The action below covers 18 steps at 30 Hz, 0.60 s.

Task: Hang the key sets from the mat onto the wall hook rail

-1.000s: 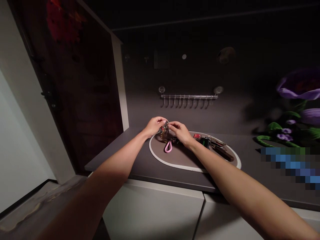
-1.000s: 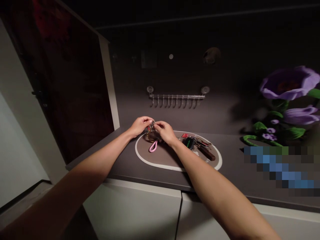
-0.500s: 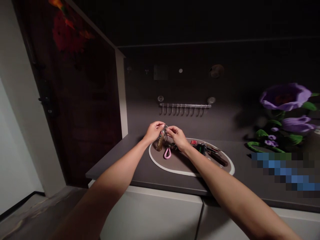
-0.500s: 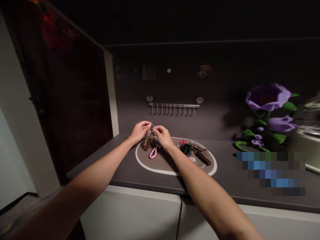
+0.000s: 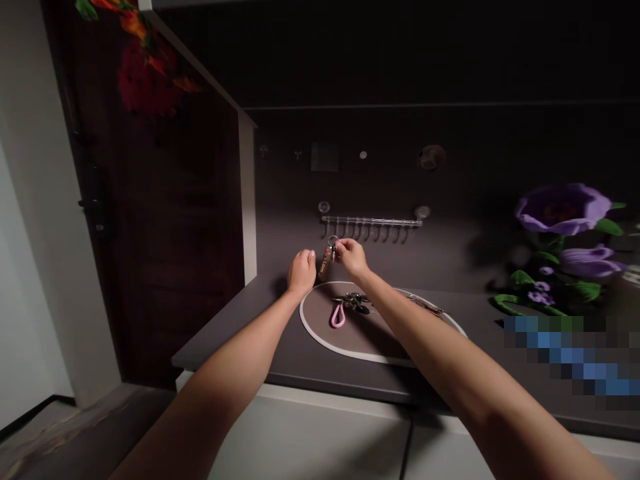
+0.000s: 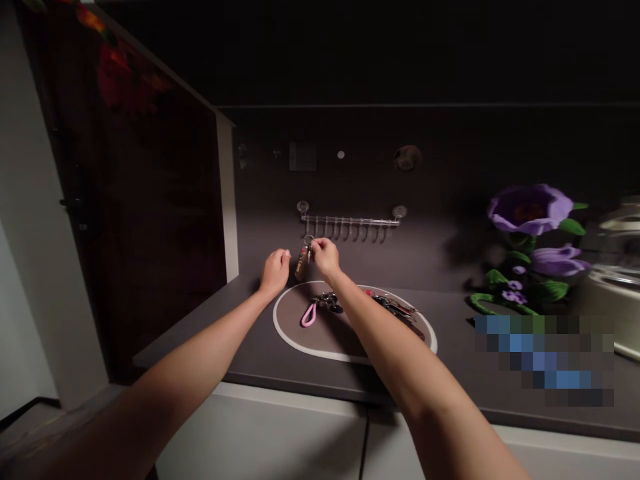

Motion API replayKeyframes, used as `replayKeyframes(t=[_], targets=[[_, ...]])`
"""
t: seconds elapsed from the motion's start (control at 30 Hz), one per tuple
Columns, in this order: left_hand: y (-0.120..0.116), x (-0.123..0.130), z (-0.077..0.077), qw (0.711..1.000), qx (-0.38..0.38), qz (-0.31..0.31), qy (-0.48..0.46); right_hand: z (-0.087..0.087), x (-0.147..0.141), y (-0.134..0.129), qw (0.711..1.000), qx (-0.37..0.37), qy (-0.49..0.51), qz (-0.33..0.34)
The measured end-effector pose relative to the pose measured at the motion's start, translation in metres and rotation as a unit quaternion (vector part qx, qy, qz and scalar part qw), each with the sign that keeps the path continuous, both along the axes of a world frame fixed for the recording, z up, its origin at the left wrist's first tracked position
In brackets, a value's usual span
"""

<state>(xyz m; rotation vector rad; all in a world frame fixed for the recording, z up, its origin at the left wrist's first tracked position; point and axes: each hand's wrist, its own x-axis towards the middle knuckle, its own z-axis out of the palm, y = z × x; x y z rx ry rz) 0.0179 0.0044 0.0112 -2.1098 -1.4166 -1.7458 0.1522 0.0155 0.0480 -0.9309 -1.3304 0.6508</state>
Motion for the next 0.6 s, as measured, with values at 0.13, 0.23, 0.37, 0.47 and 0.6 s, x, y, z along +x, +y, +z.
replayKeyframes(t=[0.13, 0.23, 0.37, 0.47, 0.6], targets=[[0.000, -0.001, -0.002, 0.999, -0.002, 0.030, 0.025, 0.017, -0.008, 0.020, 0.999, -0.014, 0.010, -0.044], [-0.002, -0.001, -0.002, 0.999, 0.002, 0.035, 0.042, 0.025, -0.015, 0.029, 0.997, -0.029, 0.025, -0.071], [-0.004, 0.000, -0.002, 0.996, -0.006, 0.046, 0.075, 0.029, -0.022, 0.041, 0.992, -0.054, 0.067, -0.088], [-0.008, 0.001, -0.001, 0.993, -0.023, 0.063, 0.097, 0.028, -0.025, 0.048, 0.989, -0.063, 0.076, -0.114], [-0.013, 0.003, 0.002, 0.988, -0.047, 0.083, 0.120, 0.024, -0.028, 0.051, 0.984, -0.074, 0.082, -0.141]])
